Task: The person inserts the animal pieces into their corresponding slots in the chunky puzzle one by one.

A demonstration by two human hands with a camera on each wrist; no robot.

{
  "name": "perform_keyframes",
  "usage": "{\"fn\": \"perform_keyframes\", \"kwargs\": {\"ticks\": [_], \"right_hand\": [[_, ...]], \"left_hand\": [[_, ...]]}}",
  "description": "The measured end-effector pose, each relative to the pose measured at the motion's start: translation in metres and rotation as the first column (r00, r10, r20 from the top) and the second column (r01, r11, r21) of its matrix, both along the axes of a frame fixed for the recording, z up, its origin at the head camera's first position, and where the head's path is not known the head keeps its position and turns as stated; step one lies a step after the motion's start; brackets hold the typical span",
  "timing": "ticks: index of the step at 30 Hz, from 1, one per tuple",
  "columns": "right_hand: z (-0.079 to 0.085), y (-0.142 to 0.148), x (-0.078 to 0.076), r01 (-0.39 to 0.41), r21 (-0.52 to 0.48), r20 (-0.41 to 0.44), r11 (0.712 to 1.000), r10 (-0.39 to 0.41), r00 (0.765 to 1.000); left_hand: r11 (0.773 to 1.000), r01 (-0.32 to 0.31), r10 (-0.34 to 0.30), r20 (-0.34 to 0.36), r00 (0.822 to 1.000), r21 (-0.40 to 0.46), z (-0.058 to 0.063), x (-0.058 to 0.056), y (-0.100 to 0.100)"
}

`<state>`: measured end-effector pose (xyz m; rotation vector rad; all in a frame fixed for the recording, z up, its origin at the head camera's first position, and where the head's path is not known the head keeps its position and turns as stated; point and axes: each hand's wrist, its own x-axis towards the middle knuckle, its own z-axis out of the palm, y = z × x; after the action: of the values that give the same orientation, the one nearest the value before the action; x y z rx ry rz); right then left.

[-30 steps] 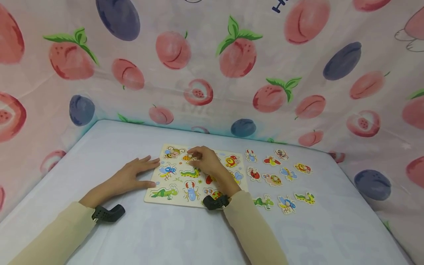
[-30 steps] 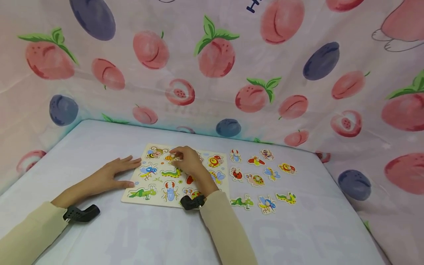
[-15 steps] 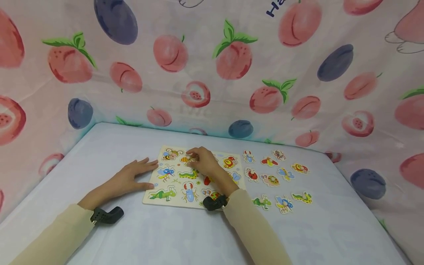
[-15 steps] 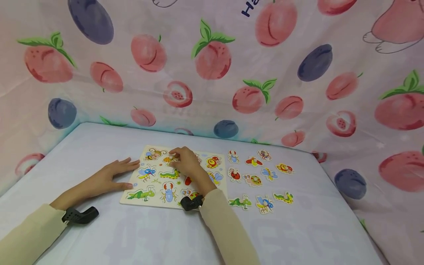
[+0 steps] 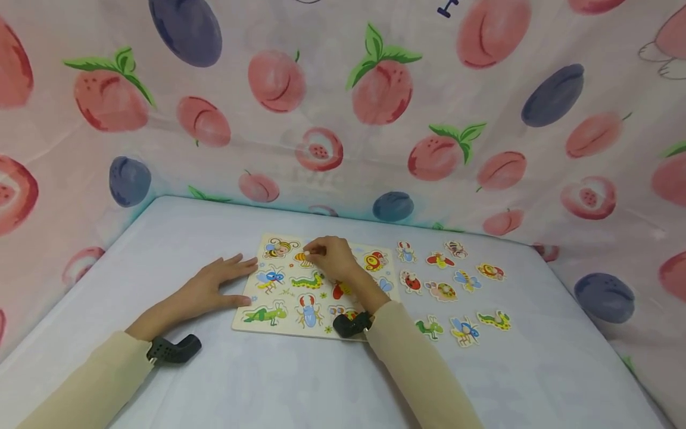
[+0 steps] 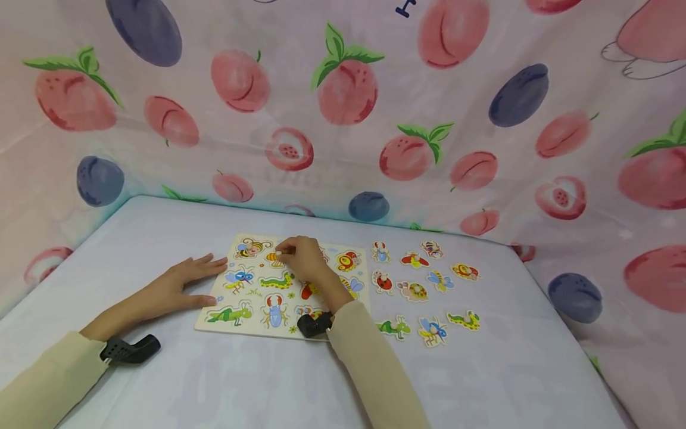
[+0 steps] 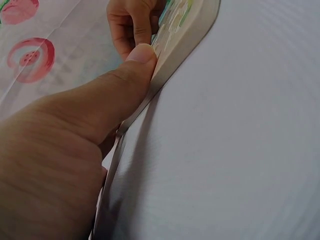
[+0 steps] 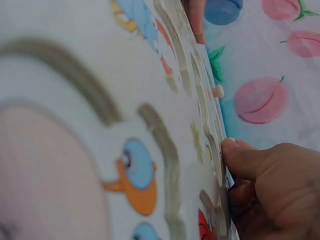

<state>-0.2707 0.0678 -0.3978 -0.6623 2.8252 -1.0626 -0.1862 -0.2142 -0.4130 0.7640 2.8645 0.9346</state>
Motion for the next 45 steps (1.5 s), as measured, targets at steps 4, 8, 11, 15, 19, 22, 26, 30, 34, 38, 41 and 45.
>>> {"fn": "perform_keyframes", "kwargs": {"ticks": [4,8,11,15,19,22,26,30,34,38,41,45], "right_hand": [[0.001,0.000,-0.002,0.017,-0.006,0.010,1.000,-0.017,1.000],[0.001,-0.001,-0.003,0.014,0.015,0.017,1.000,-0.014,1.000],[0.003,-0.002,-0.003,0.010,0.032,0.016,0.999,-0.010,1.000],[0.006,-0.003,-0.004,-0.028,0.069,0.010,0.997,0.028,1.000],[0.008,0.000,-0.006,-0.095,0.143,0.001,0.985,0.095,0.995],[0.010,0.004,-0.008,-0.129,0.184,-0.002,0.974,0.131,0.991],[0.013,0.007,-0.010,-0.149,0.205,0.020,0.967,0.148,0.989],[0.015,0.009,-0.011,-0.162,0.223,0.038,0.961,0.158,0.987],[0.013,0.008,-0.013,-0.163,0.232,0.046,0.959,0.156,0.987],[0.013,0.009,-0.013,-0.150,0.185,0.079,0.971,0.138,0.987],[0.018,0.012,-0.010,-0.130,0.116,0.126,0.985,0.115,0.985],[0.029,0.018,-0.004,-0.133,0.035,0.119,0.990,0.128,0.985]], "left_hand": [[1.000,0.000,0.000,-0.005,1.000,-0.002,0.001,-0.001,0.000],[1.000,0.004,-0.004,-0.007,1.000,-0.003,0.001,-0.002,0.000],[1.000,0.005,-0.005,-0.009,1.000,0.001,0.002,-0.002,0.000],[1.000,0.001,-0.001,-0.006,1.000,0.004,0.002,-0.003,0.000],[1.000,0.009,-0.009,-0.002,1.000,0.010,0.001,-0.004,0.001],[0.999,0.030,-0.030,-0.014,0.999,0.022,0.000,-0.004,0.002],[0.999,0.047,-0.046,-0.027,0.999,0.024,0.000,-0.006,0.004],[0.999,0.041,-0.041,-0.017,0.999,0.017,0.000,-0.007,0.005],[0.999,0.034,-0.034,-0.007,0.999,0.012,0.000,-0.007,0.006],[1.000,0.027,-0.027,-0.012,1.000,0.006,0.000,-0.006,0.003],[1.000,0.024,-0.024,-0.011,1.000,0.007,0.000,-0.004,0.001],[1.000,0.007,-0.007,0.001,1.000,0.012,0.002,-0.001,0.000]]}}
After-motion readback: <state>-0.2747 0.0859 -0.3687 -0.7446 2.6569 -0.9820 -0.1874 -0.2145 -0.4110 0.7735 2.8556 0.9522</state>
